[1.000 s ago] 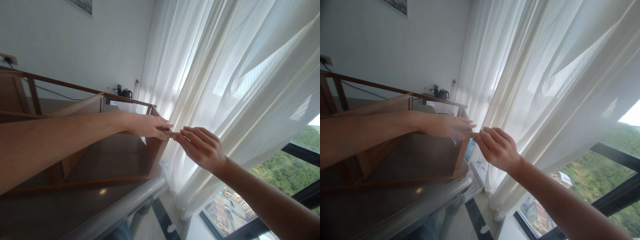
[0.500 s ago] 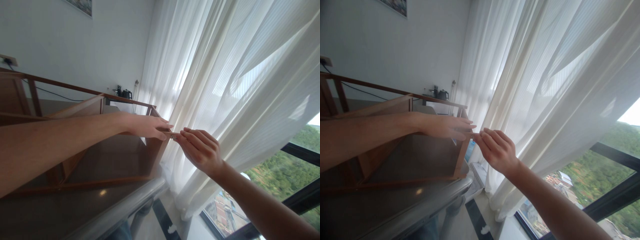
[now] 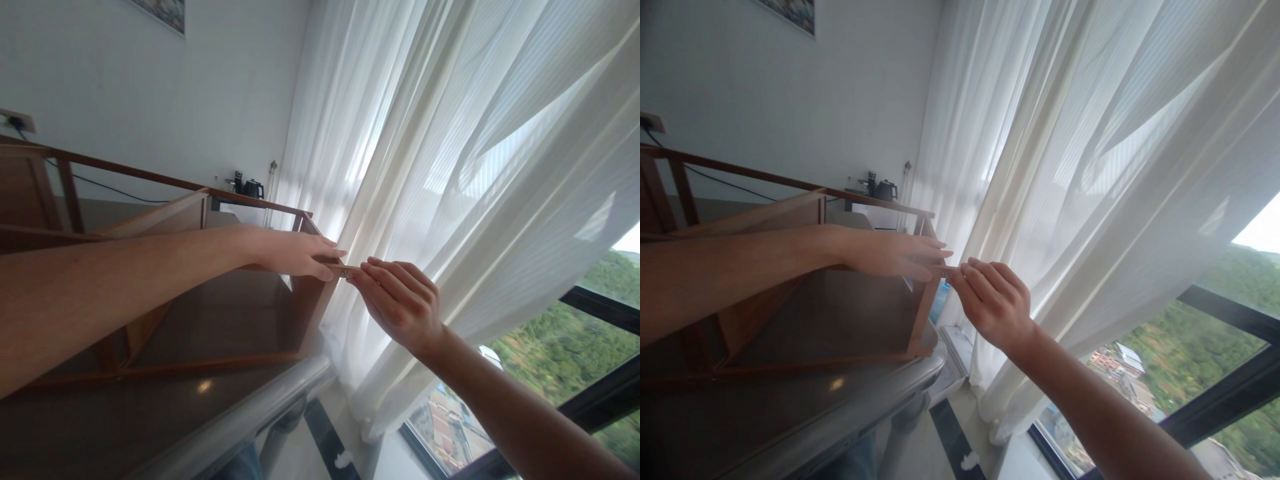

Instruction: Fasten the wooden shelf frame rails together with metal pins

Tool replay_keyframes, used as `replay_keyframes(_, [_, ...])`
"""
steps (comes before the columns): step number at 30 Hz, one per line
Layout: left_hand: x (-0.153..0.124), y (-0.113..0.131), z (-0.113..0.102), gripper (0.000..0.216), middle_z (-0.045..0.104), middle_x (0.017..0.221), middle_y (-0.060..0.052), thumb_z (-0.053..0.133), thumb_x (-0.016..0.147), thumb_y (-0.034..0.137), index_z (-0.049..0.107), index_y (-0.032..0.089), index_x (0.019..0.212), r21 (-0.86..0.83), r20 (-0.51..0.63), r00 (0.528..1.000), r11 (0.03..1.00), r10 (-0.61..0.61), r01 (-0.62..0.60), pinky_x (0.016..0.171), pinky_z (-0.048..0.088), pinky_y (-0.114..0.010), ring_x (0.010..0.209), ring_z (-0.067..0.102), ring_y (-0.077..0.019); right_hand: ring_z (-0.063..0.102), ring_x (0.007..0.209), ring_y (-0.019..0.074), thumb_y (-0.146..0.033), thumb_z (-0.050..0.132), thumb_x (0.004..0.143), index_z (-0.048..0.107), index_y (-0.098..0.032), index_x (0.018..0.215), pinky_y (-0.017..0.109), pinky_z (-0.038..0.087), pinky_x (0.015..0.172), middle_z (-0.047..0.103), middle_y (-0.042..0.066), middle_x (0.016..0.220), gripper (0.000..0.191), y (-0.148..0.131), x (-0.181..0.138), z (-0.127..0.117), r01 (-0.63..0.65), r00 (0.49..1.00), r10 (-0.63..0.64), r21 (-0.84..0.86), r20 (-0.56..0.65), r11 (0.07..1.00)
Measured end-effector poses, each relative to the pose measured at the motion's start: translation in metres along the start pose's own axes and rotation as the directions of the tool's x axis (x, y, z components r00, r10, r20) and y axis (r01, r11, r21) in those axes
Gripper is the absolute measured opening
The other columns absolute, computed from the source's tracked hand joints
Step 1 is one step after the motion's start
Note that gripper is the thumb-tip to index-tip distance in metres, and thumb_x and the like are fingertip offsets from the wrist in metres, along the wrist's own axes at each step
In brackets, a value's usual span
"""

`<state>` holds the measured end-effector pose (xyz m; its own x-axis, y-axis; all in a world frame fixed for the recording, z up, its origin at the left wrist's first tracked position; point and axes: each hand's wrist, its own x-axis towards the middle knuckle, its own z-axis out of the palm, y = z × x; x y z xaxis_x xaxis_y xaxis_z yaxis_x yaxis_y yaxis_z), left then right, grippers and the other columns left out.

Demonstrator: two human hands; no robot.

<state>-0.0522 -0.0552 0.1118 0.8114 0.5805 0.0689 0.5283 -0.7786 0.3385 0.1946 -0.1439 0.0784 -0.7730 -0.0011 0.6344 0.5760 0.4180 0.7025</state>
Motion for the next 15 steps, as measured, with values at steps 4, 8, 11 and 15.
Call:
replay_keyframes(4, [-0.0001,-0.0004,-0.0005,0.083,0.024,0.171,0.001,0.045,0.087,0.078,0.033,0.038,0.159,-0.01,0.008,1.0,1.0,0.002,-0.002,0.126,0.02,-0.048,0.156,0.024,-0.033,0.078,0.095,0.0223,-0.013,0.08,0.086,0.073,-0.017,0.105,0.036,0.063,0.078,0.082,0.005,0.096,0.021,-0.0005,-0.0034,0.0016,-0.027,1.0,0.027,0.02,0.0,0.999])
replay_keyframes(8, [0.0005,-0.0003,-0.0004,0.083,0.024,0.171,0.001,0.045,0.087,0.079,0.034,0.038,0.159,-0.009,0.003,1.0,1.0,0.004,-0.004,0.127,0.019,-0.048,0.156,0.024,-0.0327,0.077,0.099,0.0227,-0.013,0.078,0.087,0.072,-0.019,0.11,0.037,0.062,0.079,0.081,0.004,0.099,0.024,-0.001,-0.0073,0.0026,-0.054,0.999,0.053,0.034,0.009,0.998])
replay_keyframes(11, [0.0013,-0.0013,0.0001,0.082,0.026,0.17,0.001,0.045,0.087,0.079,0.035,0.039,0.158,-0.008,-0.001,1.0,1.0,0.014,-0.014,0.127,0.019,-0.048,0.155,0.025,-0.0322,0.076,0.1,0.0229,-0.012,0.078,0.087,0.072,-0.018,0.112,0.037,0.062,0.081,0.081,0.004,0.1,0.026,-0.003,-0.0084,0.0025,-0.074,0.997,0.074,0.034,0.015,0.997])
replay_keyframes(15, [0.0013,-0.0022,0.0002,0.081,0.026,0.17,0.001,0.046,0.088,0.078,0.034,0.038,0.158,-0.01,0.0,1.0,1.0,0.023,-0.023,0.127,0.02,-0.047,0.156,0.025,-0.0315,0.076,0.098,0.0233,-0.012,0.079,0.086,0.071,-0.017,0.111,0.036,0.061,0.08,0.08,0.005,0.099,0.027,-0.0042,-0.008,0.0033,-0.074,0.997,0.073,0.041,0.009,0.996])
